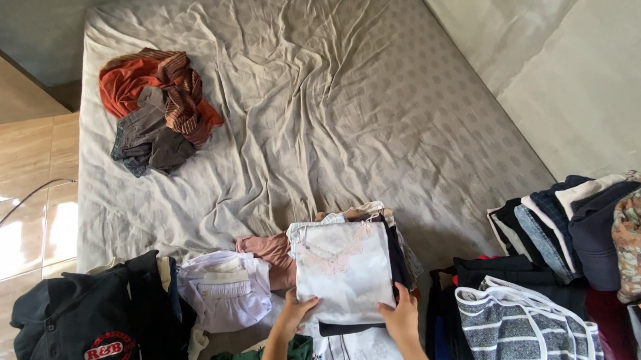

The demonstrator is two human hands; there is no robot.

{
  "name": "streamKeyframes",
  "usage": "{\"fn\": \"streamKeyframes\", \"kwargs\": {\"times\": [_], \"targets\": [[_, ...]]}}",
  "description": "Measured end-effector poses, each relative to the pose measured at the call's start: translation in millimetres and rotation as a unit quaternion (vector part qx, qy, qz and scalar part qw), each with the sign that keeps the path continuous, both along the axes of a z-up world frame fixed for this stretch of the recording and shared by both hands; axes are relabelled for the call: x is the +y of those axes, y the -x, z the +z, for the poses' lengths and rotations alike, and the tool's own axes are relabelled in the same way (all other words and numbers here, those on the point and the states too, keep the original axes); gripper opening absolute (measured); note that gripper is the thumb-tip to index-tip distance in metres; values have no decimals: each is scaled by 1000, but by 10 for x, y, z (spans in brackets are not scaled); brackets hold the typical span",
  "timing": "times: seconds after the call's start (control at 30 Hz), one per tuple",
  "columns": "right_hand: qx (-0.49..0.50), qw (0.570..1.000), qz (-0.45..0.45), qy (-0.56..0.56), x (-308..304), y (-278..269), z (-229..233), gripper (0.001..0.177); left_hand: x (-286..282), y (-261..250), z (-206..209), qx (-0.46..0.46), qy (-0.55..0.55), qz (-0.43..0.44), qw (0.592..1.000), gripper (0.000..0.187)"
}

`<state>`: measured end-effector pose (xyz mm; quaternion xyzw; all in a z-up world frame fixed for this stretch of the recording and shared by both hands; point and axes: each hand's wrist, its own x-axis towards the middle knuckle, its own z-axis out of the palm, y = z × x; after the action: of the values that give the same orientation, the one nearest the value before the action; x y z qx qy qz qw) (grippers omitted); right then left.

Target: Picking up folded garments from a bed and placing them neatly into a wardrobe shelf.

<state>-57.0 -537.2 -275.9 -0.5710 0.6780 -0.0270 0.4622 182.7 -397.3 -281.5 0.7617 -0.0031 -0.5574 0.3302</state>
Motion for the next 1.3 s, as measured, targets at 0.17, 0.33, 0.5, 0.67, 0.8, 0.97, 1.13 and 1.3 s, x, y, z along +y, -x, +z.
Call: {"fn": "streamKeyframes", "kwargs": {"times": [0.17,0.33,0.5,0.67,0.8,0.97,1.13,1.3], "targets": [[-6,988,-31,-152,-215,-21,124,75,-37,-81,122,144,51,46,987,107],[21,990,-28,-137,-229,-28,252,75,-150,-135,-207,118,139,165,969,94],[6,1000,26,7,-204,104,-579,85,-34,-165,-1050,10,353,127,927,95],[-289,956,-16,-46,-187,-108,330,93,-103,-241,-791,-67,357,55,930,61],[-303,951,-1,-55,-427,-117,21,84,-207,-263,-664,-44,372,66,925,55],[-325,944,-11,-52,-600,-166,-104,69,-209,-348,-762,0,369,50,928,48],[-227,960,153,64,-672,-315,-95,74,-237,-338,-595,-55,375,-8,925,58],[-74,944,235,221,-524,-273,-489,58,-219,-187,-571,-188,347,-94,914,62]]}}
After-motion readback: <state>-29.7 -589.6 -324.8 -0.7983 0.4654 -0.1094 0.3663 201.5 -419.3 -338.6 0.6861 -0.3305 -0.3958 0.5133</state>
